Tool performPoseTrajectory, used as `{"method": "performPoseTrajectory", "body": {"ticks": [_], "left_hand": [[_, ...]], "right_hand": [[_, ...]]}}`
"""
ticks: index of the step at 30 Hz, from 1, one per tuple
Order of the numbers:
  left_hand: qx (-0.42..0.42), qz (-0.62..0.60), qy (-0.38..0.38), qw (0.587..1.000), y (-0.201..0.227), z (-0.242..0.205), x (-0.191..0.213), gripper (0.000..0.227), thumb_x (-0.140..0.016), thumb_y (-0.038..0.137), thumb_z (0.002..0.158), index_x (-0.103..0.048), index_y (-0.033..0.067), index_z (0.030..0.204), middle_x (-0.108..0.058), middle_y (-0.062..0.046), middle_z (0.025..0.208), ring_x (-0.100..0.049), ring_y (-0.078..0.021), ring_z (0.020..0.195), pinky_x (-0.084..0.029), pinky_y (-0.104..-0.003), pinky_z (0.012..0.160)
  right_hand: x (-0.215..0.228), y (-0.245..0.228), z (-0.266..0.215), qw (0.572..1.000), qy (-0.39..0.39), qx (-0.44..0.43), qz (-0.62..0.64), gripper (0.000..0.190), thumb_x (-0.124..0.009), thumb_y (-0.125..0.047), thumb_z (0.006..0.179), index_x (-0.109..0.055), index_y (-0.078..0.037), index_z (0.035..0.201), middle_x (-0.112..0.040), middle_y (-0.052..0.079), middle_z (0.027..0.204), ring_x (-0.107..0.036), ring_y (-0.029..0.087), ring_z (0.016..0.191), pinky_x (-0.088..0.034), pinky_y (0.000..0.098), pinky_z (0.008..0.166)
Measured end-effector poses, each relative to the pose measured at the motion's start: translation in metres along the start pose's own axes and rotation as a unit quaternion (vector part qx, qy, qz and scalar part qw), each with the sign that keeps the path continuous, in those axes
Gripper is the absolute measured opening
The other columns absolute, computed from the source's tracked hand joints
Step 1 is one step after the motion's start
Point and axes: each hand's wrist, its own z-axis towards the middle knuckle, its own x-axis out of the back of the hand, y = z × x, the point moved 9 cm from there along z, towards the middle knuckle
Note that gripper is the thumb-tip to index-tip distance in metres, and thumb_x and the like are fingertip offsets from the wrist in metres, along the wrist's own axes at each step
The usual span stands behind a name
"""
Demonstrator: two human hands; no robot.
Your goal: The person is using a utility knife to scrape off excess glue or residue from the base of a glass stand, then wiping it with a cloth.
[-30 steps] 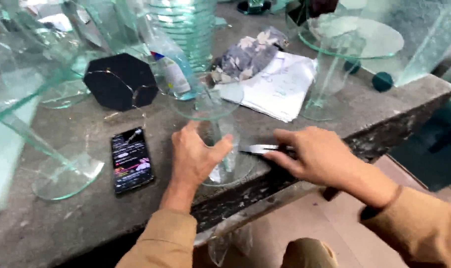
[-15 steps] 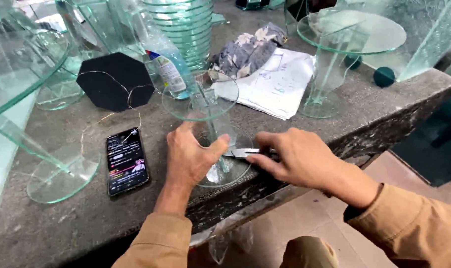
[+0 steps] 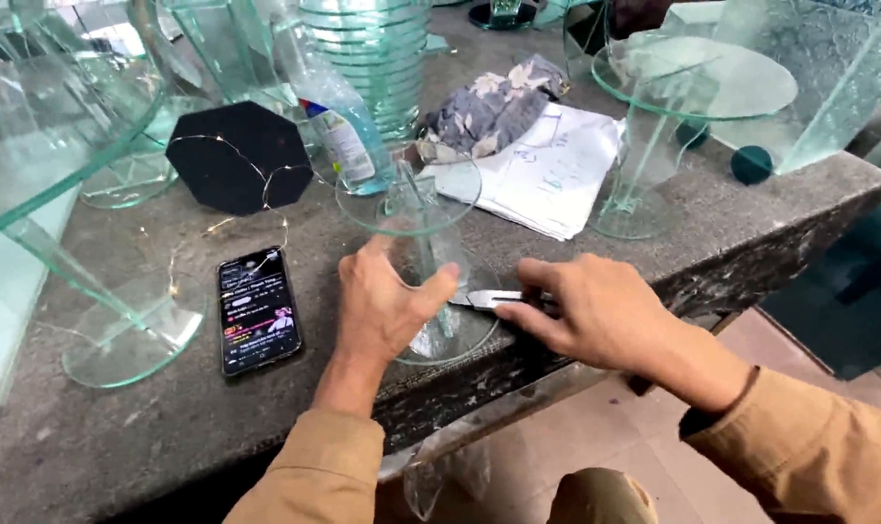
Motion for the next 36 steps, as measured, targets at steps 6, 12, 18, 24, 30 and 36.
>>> {"method": "performPoseTrajectory", "body": {"ticks": [6,12,18,24,30,36], "left_hand": [[0.018,0.003,-0.002,1.000,-0.017,0.002,-0.004,0.062,-0.092,0.052,0.069,-0.084,0.0054,0.110,-0.085,-0.024,0.093,-0.082,-0.0504,0.099,-0.064,-0.061,0.084],[0.016,0.013,-0.005,1.000,-0.012,0.001,-0.004,0.065,-0.090,0.054,0.068,-0.083,0.0054,0.112,-0.085,-0.025,0.095,-0.081,-0.0517,0.101,-0.063,-0.064,0.087],[0.028,0.013,-0.011,0.999,-0.014,0.003,-0.003,0.070,-0.088,0.050,0.066,-0.083,0.0052,0.119,-0.085,-0.027,0.103,-0.078,-0.0518,0.110,-0.060,-0.064,0.088],[0.027,-0.011,-0.008,1.000,-0.017,0.000,-0.011,0.085,-0.090,0.056,0.066,-0.081,-0.0024,0.127,-0.083,-0.033,0.110,-0.076,-0.0573,0.114,-0.059,-0.067,0.095],[0.057,-0.014,-0.032,0.998,-0.031,-0.001,-0.014,0.075,-0.093,0.053,0.065,-0.083,0.0091,0.125,-0.085,-0.024,0.110,-0.077,-0.0490,0.116,-0.061,-0.063,0.094],[0.051,-0.004,-0.025,0.998,-0.021,0.003,-0.004,0.076,-0.092,0.054,0.064,-0.083,0.0062,0.123,-0.084,-0.026,0.111,-0.077,-0.0521,0.114,-0.059,-0.065,0.095]], "right_hand": [[0.006,0.023,-0.012,0.998,-0.004,-0.055,0.003,0.043,-0.064,-0.063,0.099,-0.075,-0.021,0.100,-0.081,0.020,0.074,-0.083,0.047,0.087,-0.065,0.0555,0.081],[-0.002,0.002,-0.006,1.000,-0.004,-0.011,-0.003,0.045,-0.062,-0.066,0.100,-0.073,-0.023,0.107,-0.080,0.023,0.078,-0.082,0.049,0.088,-0.064,0.0605,0.082],[0.000,0.005,0.003,1.000,-0.012,-0.004,0.010,0.045,-0.062,-0.066,0.100,-0.074,-0.024,0.107,-0.083,0.022,0.084,-0.082,0.050,0.092,-0.064,0.0619,0.083],[0.012,0.034,-0.018,0.998,-0.001,-0.067,-0.013,0.045,-0.065,-0.067,0.098,-0.074,-0.023,0.097,-0.079,0.016,0.068,-0.085,0.041,0.082,-0.067,0.0506,0.078],[-0.006,-0.005,-0.006,1.000,-0.002,-0.014,0.005,0.044,-0.064,-0.065,0.101,-0.069,-0.022,0.095,-0.070,0.016,0.059,-0.080,0.045,0.075,-0.064,0.0523,0.072],[-0.006,0.000,0.010,1.000,-0.004,-0.009,0.025,0.046,-0.065,-0.068,0.098,-0.073,-0.023,0.096,-0.082,0.017,0.076,-0.083,0.045,0.087,-0.065,0.0546,0.081]]}}
